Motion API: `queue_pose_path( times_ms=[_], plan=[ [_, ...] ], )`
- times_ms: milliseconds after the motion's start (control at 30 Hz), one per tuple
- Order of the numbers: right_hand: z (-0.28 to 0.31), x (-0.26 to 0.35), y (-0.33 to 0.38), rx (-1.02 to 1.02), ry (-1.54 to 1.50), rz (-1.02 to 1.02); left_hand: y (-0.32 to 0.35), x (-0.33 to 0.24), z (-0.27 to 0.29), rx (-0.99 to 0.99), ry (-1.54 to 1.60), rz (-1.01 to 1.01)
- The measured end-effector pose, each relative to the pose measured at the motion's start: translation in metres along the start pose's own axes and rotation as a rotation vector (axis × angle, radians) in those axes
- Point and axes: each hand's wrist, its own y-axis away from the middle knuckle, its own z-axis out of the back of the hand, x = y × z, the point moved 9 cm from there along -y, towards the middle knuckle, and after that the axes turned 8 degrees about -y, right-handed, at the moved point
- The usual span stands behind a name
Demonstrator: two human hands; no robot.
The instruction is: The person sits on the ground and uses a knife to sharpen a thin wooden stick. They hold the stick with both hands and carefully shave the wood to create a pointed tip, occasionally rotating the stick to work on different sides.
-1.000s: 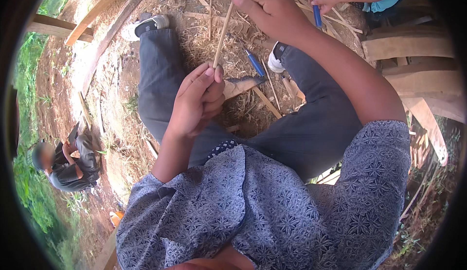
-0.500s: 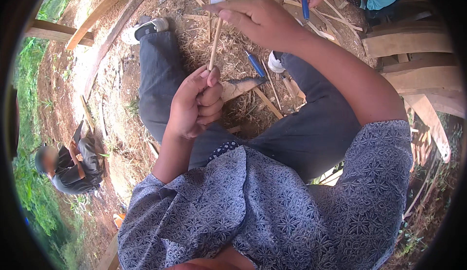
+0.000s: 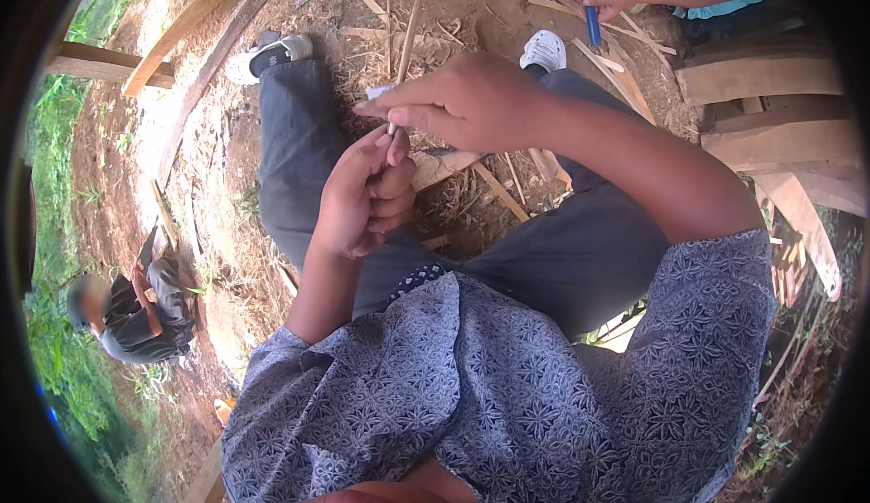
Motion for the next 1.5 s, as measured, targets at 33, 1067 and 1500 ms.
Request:
queue_pose_path(
  times_ms=[33,1067,1500],
  plan=[
    [0.013,-0.01,-0.001,-0.074,0.043,-0.003,0.0,0.002,0.001,-0.002,-0.02,0.006],
    [0.003,-0.176,0.067,-0.467,-0.556,-0.159,-0.013,0.142,0.125,-0.407,-1.361,0.298],
    [-0.196,-0.288,0.087,-0.052,-0.065,-0.358,-0.049,0.195,0.163,-0.402,-1.51,0.638]
  ],
)
